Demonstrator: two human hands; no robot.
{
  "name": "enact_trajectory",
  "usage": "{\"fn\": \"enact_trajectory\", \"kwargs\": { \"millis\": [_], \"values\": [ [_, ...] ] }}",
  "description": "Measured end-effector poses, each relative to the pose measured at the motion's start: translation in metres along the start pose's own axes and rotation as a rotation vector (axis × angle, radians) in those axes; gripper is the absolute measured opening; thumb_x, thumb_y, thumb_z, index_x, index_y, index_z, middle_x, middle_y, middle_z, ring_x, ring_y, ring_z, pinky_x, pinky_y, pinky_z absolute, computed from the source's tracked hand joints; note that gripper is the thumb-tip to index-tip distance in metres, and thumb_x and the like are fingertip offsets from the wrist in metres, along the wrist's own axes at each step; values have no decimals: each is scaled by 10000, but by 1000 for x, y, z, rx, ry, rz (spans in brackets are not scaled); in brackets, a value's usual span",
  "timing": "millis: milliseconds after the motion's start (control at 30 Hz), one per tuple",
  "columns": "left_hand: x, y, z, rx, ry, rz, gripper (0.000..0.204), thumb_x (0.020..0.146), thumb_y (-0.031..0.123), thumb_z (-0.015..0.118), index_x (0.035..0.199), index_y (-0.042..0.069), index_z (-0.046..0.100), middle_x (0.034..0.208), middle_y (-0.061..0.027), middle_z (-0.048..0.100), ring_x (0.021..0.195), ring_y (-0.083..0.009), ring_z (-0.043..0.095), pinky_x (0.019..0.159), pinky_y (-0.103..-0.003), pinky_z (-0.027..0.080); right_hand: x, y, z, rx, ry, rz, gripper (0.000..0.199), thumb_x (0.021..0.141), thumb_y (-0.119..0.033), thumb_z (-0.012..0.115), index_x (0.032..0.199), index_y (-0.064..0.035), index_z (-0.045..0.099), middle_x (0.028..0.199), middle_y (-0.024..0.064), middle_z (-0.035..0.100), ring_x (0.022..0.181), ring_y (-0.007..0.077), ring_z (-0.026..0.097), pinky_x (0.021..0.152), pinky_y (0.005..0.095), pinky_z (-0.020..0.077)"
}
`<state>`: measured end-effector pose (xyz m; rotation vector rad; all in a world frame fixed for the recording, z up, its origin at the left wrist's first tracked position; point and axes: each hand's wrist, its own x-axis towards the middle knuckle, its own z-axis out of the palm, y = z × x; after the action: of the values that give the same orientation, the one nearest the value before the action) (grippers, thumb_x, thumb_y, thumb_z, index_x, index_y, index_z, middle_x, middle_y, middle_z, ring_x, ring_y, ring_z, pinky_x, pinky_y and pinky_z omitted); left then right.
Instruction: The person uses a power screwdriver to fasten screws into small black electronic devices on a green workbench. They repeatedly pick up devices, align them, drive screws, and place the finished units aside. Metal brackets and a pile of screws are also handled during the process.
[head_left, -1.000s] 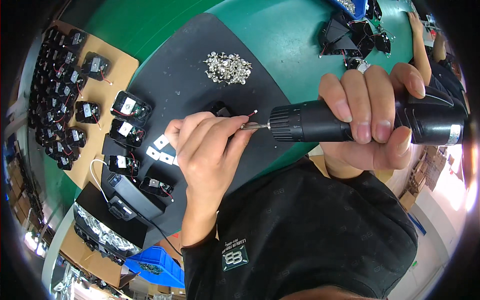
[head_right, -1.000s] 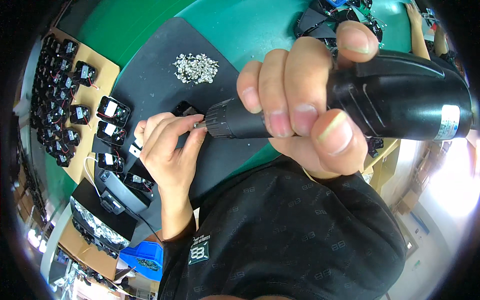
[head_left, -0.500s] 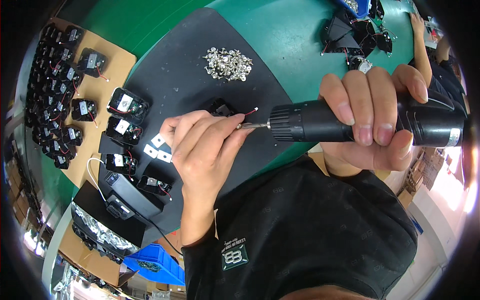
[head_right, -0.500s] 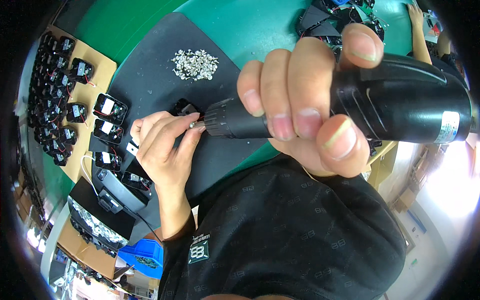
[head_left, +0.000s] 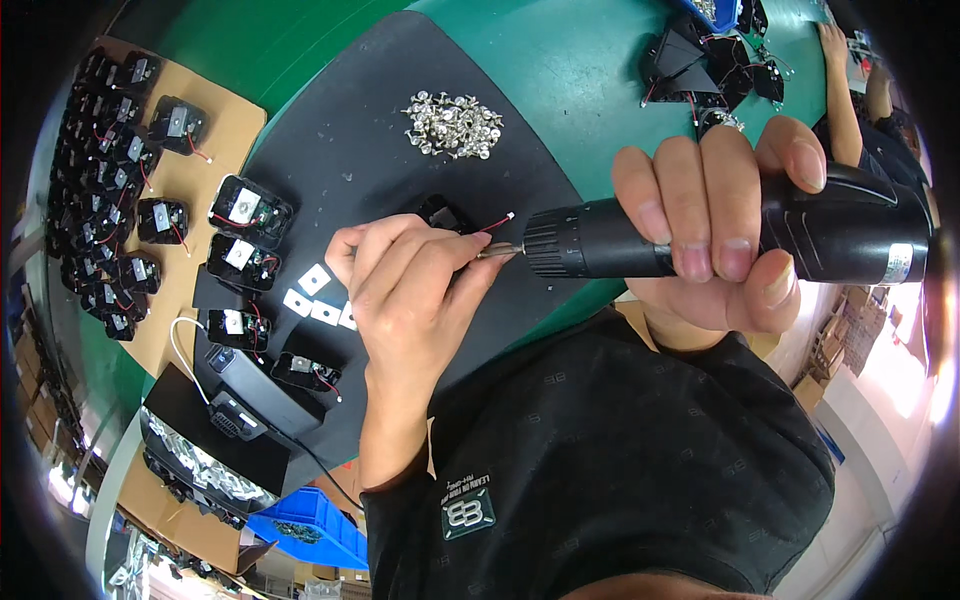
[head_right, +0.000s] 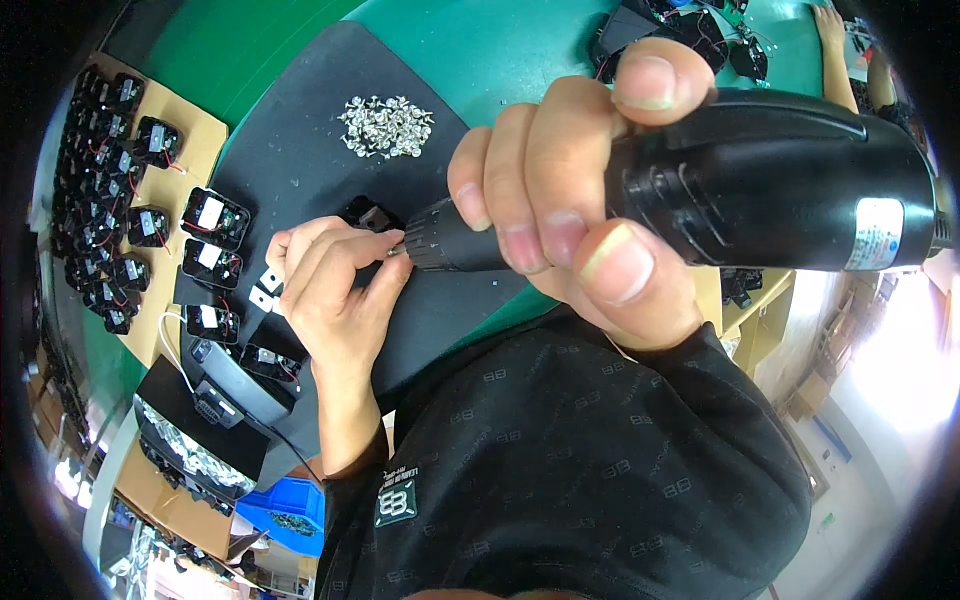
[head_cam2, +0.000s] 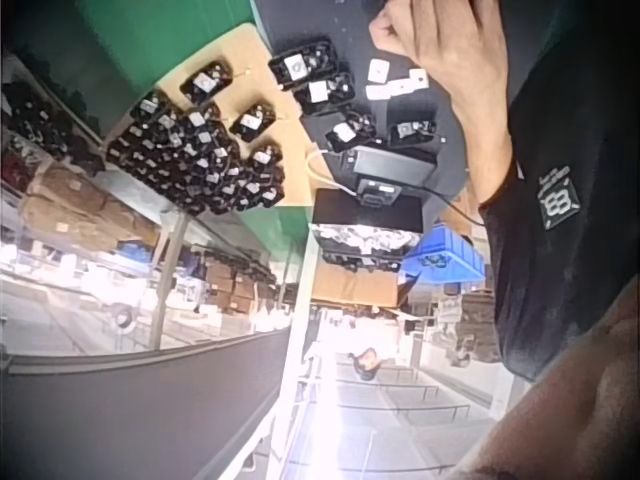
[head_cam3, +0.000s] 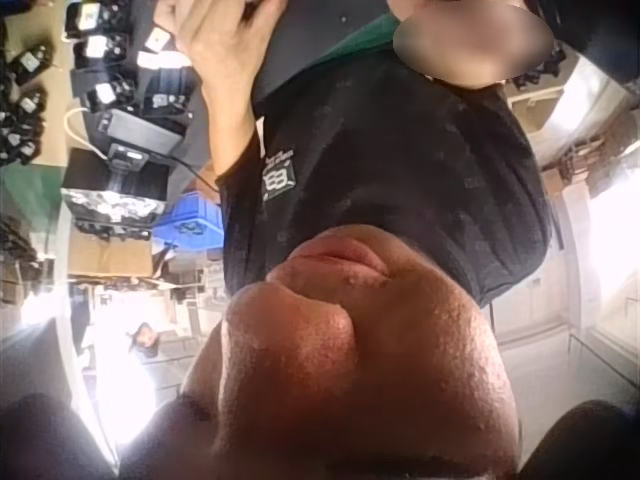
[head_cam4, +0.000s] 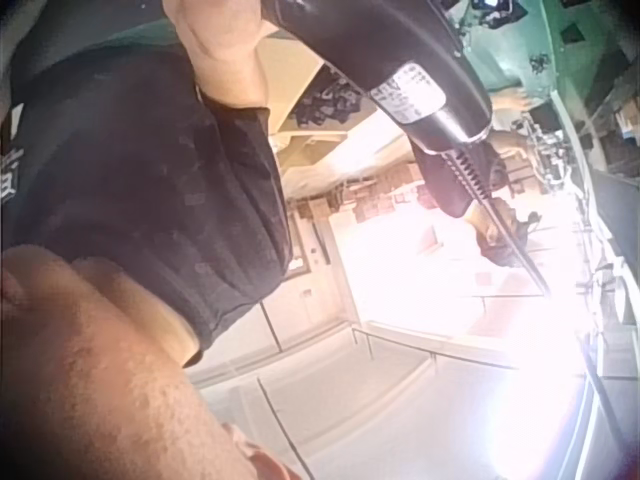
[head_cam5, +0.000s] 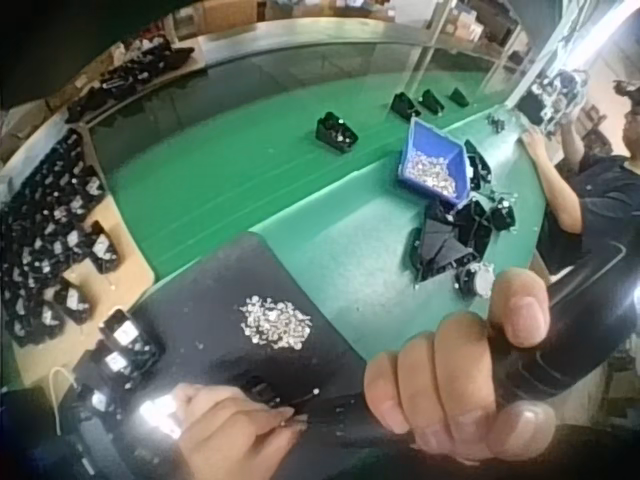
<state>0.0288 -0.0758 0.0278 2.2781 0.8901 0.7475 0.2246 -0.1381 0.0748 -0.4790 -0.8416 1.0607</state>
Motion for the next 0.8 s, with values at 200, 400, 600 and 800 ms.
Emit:
{"fn": "enact_trajectory", "kwargs": {
  "millis": [200, 400, 600, 800],
  "values": [
    [-8, -5, -8, 87, 15, -16, 735, 494, 218, 884, 1162, 73, 615, 1127, -77, 636, 1060, -261, 578, 946, -386, 365, -2, 4, -2, -61, -3, 7, 384, 890, -164, 671, 1214, -204, 471, 789, -41, 513, 712, 86, 490, 755, 292, 357],
    [-14, -17, -4, 239, -218, -111, 912, 481, 285, 901, 1301, 95, 548, 1233, -95, 568, 1137, -279, 521, 1027, -450, 285, -4, 22, -2, -177, 17, -16, 398, 893, -172, 655, 1230, -223, 448, 791, -48, 488, 710, 104, 481, 765, 318, 369],
    [-10, -19, 3, 229, -156, -127, 840, 485, 296, 872, 1256, 111, 591, 1012, -66, 553, 994, -254, 532, 952, -433, 318, -4, 34, -5, -272, -5, -27, 419, 880, -177, 662, 1217, -225, 418, 781, -43, 472, 704, 115, 477, 752, 336, 383],
    [-8, -20, 3, 212, -159, -117, 827, 473, 281, 860, 1243, 121, 604, 954, -55, 533, 960, -245, 529, 927, -423, 321, -1, 39, -7, -277, -2, -34, 416, 874, -188, 667, 1201, -222, 410, 777, -43, 469, 690, 116, 476, 740, 335, 390]
  ]
}}
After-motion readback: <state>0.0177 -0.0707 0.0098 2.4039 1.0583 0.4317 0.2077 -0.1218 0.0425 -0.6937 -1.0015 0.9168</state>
